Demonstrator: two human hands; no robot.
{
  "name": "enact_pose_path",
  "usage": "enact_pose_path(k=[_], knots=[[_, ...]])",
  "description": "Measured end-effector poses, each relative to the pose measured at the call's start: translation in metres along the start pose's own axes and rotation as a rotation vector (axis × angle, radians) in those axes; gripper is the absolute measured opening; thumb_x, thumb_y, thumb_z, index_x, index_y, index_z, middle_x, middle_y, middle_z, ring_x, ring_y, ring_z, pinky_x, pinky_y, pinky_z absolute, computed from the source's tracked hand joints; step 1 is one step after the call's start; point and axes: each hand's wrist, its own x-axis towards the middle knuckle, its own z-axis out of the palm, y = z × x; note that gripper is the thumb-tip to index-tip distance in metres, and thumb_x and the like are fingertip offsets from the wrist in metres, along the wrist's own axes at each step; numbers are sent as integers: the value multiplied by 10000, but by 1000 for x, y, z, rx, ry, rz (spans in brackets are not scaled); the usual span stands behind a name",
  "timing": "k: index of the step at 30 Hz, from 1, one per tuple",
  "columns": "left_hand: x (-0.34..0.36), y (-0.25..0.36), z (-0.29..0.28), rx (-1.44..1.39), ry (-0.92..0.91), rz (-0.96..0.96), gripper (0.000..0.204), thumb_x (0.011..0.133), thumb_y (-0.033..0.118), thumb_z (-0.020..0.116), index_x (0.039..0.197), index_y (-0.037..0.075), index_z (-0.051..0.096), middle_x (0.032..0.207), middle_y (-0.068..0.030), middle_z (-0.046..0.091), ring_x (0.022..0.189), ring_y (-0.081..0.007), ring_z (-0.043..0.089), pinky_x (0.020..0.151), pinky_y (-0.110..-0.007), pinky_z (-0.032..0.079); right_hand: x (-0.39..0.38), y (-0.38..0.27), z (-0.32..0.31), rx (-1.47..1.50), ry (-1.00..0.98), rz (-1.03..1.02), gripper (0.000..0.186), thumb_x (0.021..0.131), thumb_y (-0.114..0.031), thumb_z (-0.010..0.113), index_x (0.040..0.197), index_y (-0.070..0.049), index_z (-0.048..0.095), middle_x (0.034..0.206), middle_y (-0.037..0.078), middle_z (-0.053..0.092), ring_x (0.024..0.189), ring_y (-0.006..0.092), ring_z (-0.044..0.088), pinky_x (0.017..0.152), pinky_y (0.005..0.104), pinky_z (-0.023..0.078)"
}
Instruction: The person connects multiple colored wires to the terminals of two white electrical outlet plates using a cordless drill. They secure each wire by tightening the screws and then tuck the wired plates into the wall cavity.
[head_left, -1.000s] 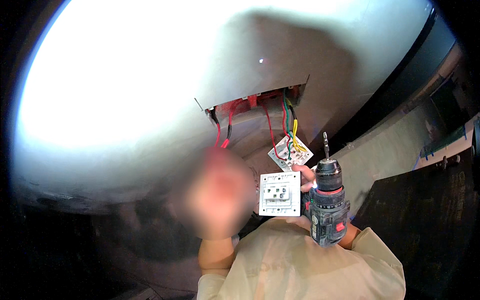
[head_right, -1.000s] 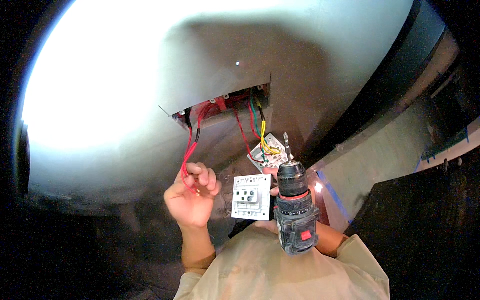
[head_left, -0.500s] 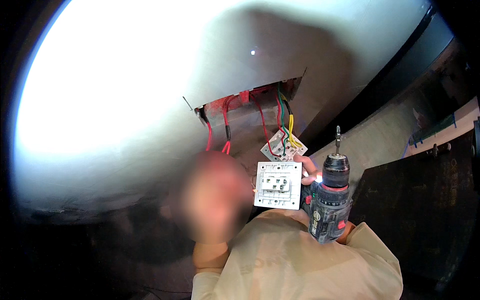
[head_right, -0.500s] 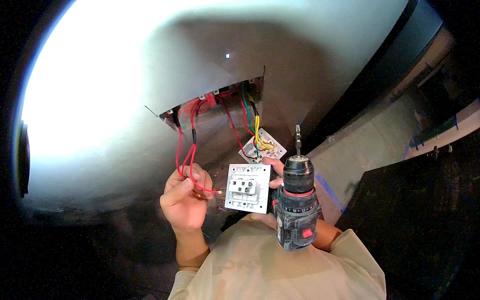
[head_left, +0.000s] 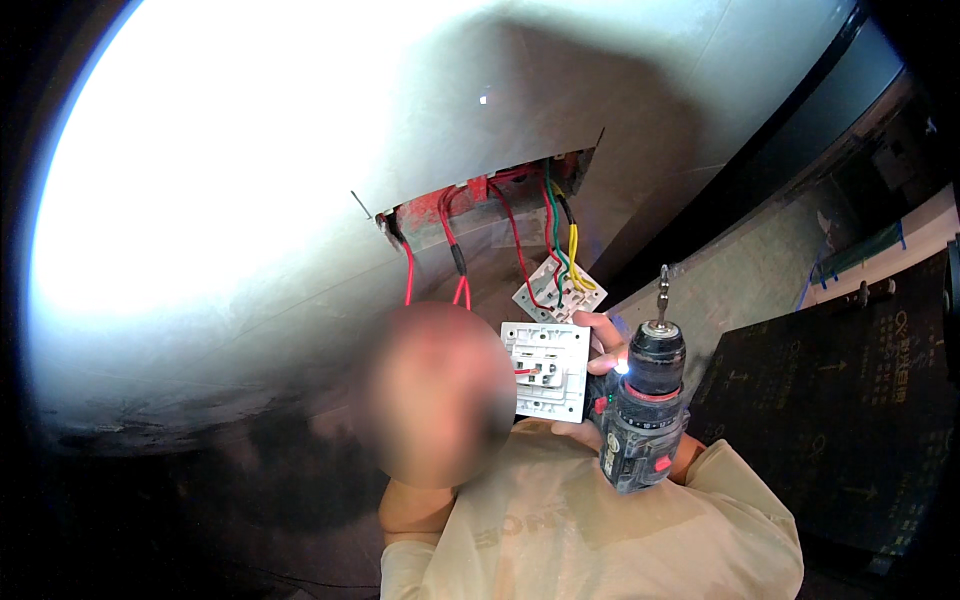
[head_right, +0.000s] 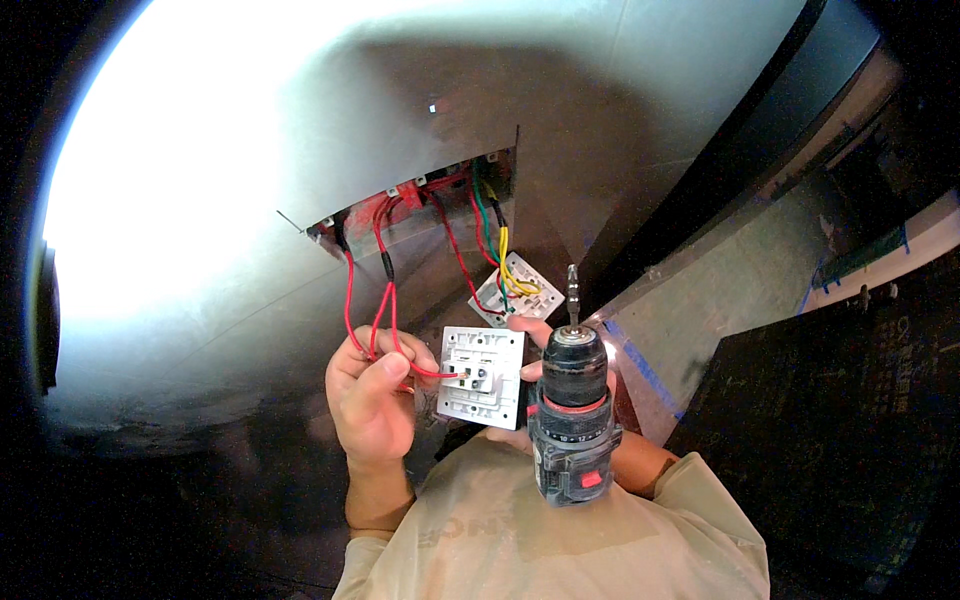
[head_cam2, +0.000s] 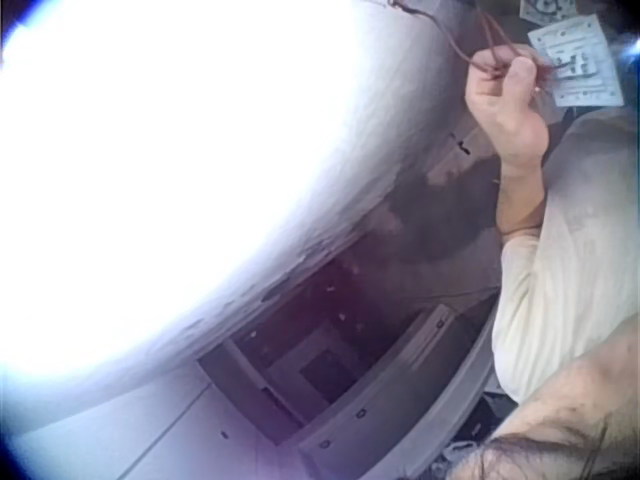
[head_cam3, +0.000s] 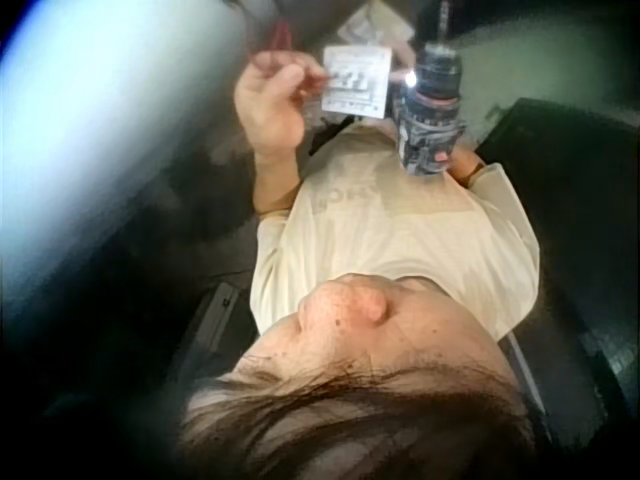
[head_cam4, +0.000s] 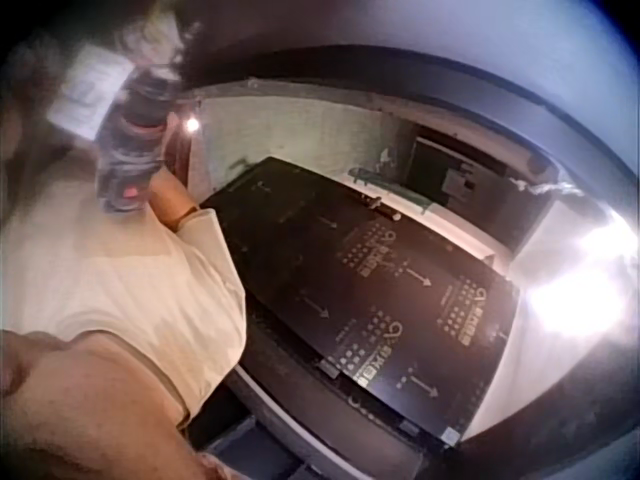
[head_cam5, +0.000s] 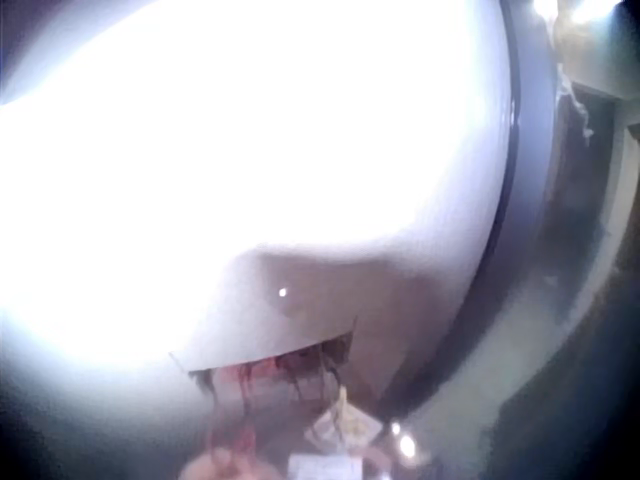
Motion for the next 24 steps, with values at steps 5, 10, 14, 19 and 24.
enact_pose_path(k=[5, 10, 14, 19, 24], knots=[[-3, 1, -4, 225, 34, 81, 295, 906, 161, 627, 1120, -40, 600, 961, -219, 692, 765, -245, 671, 701, -337, 547, 5, 1, -3, 44, -24, -44, 808, 597, -147, 994, 1280, -174, 564, 1475, 288, 502, 1304, 404, 581, 1018, 517, 524], [-8, 9, -6, -130, -42, 22, 482, 979, 250, 553, 1348, -55, 487, 1076, -260, 677, 777, -290, 693, 671, -363, 553, 7, 0, -7, -15, -34, -75, 781, 612, -158, 985, 1287, -178, 592, 1467, 286, 514, 1295, 397, 588, 1029, 517, 523], [-19, 10, -8, -216, 46, 26, 409, 1015, 183, 559, 1349, -43, 486, 1097, -250, 659, 765, -279, 674, 665, -356, 551, 8, -13, 0, 260, 43, 221, 727, 646, -176, 964, 1277, -172, 602, 1452, 279, 535, 1273, 356, 605, 1031, 507, 524], [-31, -1, -32, -506, 55, -144, 263, 982, 59, 618, 1216, -55, 582, 1117, -211, 677, 827, -258, 711, 713, -376, 602, -8, 6, 1, 186, 123, 137, 671, 676, -269, 949, 1235, -166, 593, 1404, 254, 590, 1227, 307, 639, 1049, 504, 503], [-51, 3, -23, -638, 11, -236, 152, 968, 43, 631, 1103, -25, 650, 1091, -189, 697, 839, -253, 694, 730, -370, 588, -9, 15, -5, -124, 76, -39, 677, 666, -296, 946, 1223, -171, 581, 1409, 233, 593, 1226, 321, 641, 1067, 514, 469]])
